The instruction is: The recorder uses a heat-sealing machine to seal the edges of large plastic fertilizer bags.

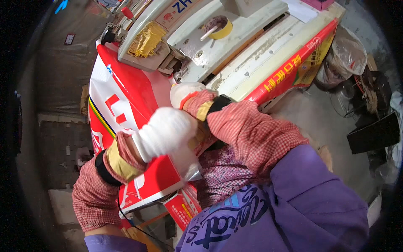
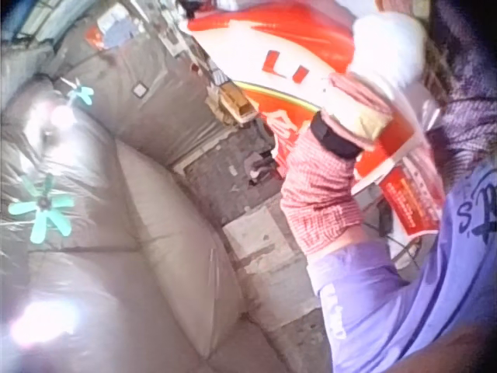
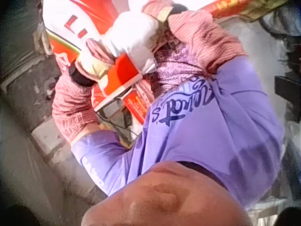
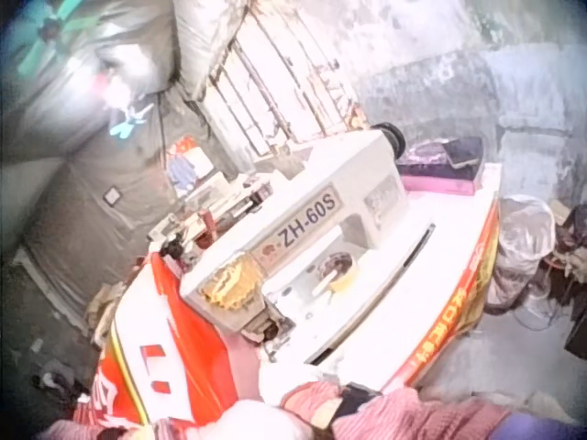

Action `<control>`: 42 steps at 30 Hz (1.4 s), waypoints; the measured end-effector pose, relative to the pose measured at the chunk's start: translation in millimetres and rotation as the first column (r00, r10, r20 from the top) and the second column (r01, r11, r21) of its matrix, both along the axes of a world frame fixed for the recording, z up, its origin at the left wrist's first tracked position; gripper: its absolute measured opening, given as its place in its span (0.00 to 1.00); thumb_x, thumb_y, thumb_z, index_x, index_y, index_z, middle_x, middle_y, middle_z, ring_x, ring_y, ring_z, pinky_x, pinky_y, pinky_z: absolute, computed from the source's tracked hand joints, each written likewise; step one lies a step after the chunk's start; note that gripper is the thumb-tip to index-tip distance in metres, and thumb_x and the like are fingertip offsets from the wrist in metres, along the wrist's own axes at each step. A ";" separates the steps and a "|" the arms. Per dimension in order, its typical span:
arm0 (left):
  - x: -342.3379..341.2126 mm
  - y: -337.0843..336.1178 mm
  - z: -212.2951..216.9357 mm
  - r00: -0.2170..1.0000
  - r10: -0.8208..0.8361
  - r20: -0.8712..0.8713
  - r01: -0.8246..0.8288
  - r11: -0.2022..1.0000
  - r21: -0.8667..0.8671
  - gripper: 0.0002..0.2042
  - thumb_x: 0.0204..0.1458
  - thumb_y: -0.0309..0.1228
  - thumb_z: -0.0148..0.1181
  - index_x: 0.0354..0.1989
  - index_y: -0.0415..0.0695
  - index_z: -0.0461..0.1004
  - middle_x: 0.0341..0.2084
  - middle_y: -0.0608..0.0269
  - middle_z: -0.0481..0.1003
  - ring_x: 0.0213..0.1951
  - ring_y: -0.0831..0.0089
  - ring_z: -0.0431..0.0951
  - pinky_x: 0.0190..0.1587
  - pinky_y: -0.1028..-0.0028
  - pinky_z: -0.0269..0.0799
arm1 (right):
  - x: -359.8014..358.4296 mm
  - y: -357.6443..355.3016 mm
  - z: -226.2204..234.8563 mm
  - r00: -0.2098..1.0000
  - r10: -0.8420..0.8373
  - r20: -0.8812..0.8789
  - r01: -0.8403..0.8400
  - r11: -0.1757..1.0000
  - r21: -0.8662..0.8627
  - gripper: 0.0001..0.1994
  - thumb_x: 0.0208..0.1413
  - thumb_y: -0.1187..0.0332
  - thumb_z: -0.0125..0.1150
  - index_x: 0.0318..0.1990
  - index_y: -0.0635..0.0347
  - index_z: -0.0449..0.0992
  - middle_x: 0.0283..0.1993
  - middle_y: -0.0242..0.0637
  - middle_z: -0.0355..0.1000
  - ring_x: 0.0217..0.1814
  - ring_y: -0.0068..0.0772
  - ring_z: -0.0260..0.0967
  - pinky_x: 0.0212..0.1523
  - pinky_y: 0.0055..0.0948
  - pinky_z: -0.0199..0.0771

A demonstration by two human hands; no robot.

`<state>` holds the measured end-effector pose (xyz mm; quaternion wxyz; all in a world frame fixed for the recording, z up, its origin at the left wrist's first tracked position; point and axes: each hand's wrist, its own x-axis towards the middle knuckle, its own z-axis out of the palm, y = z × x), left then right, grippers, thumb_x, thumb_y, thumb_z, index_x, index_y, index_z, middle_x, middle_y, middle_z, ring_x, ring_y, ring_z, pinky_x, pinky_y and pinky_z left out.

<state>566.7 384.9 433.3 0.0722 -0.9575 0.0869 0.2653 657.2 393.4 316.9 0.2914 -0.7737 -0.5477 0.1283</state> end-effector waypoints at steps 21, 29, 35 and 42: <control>-156.8 67.3 68.3 0.892 0.308 0.330 -0.388 0.896 0.214 0.02 0.37 0.27 0.57 0.20 0.46 0.76 0.20 0.61 0.75 0.28 0.60 0.77 0.36 0.65 0.72 | -54.7 55.6 5.8 0.794 0.315 0.520 -0.331 0.941 -0.065 0.21 0.45 0.67 0.53 0.49 0.62 0.72 0.50 0.45 0.71 0.59 0.44 0.63 0.61 0.41 0.57; -304.0 7.6 66.9 0.003 0.399 0.917 -0.618 0.722 -0.312 0.13 0.44 0.28 0.62 0.40 0.40 0.76 0.46 0.51 0.73 0.43 0.55 0.74 0.48 0.63 0.68 | -182.0 40.0 64.7 0.720 0.418 -0.555 -0.592 0.786 -0.177 0.16 0.54 0.56 0.55 0.33 0.61 0.77 0.27 0.47 0.75 0.30 0.53 0.73 0.27 0.44 0.73; -377.1 -15.9 -44.2 -0.371 0.913 -0.172 0.147 -0.125 -0.981 0.27 0.60 0.51 0.46 0.57 0.41 0.63 0.45 0.59 0.72 0.43 0.70 0.76 0.42 0.74 0.74 | -243.3 -12.1 36.5 0.229 0.434 -0.871 -0.751 0.649 0.125 0.21 0.57 0.51 0.58 0.41 0.65 0.73 0.35 0.46 0.75 0.41 0.37 0.75 0.38 0.35 0.74; -386.9 -26.4 -86.5 -0.578 0.800 -0.163 0.057 -0.159 -0.986 0.19 0.62 0.40 0.45 0.42 0.34 0.73 0.36 0.60 0.77 0.36 0.72 0.76 0.41 0.73 0.71 | -235.5 -31.1 -5.9 0.149 0.331 -0.932 -0.868 0.496 0.037 0.31 0.54 0.45 0.56 0.52 0.67 0.71 0.48 0.47 0.74 0.48 0.38 0.74 0.45 0.30 0.72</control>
